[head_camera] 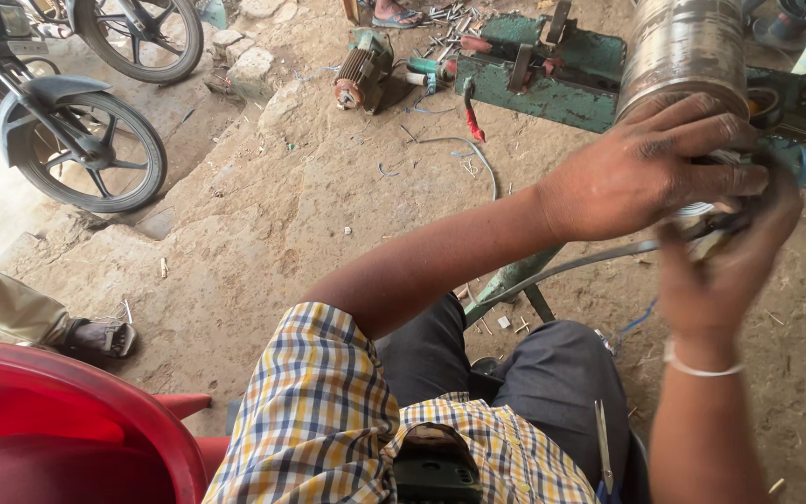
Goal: The person sits at a workshop bench and wraps a blue plastic strap around a coil of white wire wound on a metal drum. They pull the strap tight around the coil, cut the strap with scissors, and tie it to hold the wire bundle together on the drum.
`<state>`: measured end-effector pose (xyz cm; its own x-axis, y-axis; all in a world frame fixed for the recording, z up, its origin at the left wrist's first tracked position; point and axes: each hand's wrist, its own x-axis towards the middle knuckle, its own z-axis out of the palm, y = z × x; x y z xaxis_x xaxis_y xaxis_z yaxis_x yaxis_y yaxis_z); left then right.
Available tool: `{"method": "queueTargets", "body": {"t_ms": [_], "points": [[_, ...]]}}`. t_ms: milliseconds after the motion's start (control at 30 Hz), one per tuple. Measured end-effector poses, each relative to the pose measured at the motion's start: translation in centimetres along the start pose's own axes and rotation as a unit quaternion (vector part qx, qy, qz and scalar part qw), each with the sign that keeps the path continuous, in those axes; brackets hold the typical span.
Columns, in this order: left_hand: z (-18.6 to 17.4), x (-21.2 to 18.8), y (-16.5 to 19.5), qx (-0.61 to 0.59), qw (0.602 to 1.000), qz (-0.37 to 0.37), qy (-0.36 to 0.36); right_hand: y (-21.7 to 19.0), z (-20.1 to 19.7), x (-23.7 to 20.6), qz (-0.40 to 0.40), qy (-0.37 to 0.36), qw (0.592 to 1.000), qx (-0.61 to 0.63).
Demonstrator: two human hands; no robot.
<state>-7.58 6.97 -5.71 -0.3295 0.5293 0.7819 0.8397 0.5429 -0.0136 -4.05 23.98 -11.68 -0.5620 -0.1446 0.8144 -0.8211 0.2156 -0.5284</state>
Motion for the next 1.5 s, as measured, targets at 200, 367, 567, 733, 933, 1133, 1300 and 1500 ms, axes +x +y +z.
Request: {"method": "queueTargets", "body": {"t_ms": [200, 367, 567, 733, 933, 1133, 1300, 1500], "points": [[-0.8, -0.9, 0.0, -0.002, 1.0, 0.009, -0.017, 0.3, -1.5, 3.2, 0.005, -0.094, 0.992, -0.079], [-0.1, -1.9, 0.6, 0.057, 0.992, -0.108, 0.028, 0.6, -1.5, 4.1, -0.066, -0.074, 0.968, -0.23], [1.1, -3.2, 0.3, 0.098, 0.986, -0.131, 0.022, 0.0, -2.3, 5.3, -0.048, -0.148, 0.944, -0.292], [0.9, -3.5, -0.2, 0.097, 0.987, -0.129, 0.019, -0.1, -2.0, 5.6, -0.054, -0.165, 0.946, -0.273], [-0.6, -3.7, -0.5, -0.043, 0.984, -0.169, 0.046, 0.2, -2.4, 4.0, -0.011, -0.133, 0.983, -0.126], [-2.1, -4.0, -0.6, 0.008, 0.992, -0.106, 0.061, 1.5, -0.6, 0.7, 0.015, 0.022, 0.991, -0.134], [-2.2, -3.2, 0.5, 0.016, 0.99, -0.116, 0.079, 2.9, 0.3, 0.7, -0.123, 0.101, 0.958, -0.238], [-2.5, -2.9, 1.5, -0.061, 0.98, -0.156, 0.104, 3.1, 2.0, 1.2, -0.047, 0.146, 0.986, -0.067]]}}
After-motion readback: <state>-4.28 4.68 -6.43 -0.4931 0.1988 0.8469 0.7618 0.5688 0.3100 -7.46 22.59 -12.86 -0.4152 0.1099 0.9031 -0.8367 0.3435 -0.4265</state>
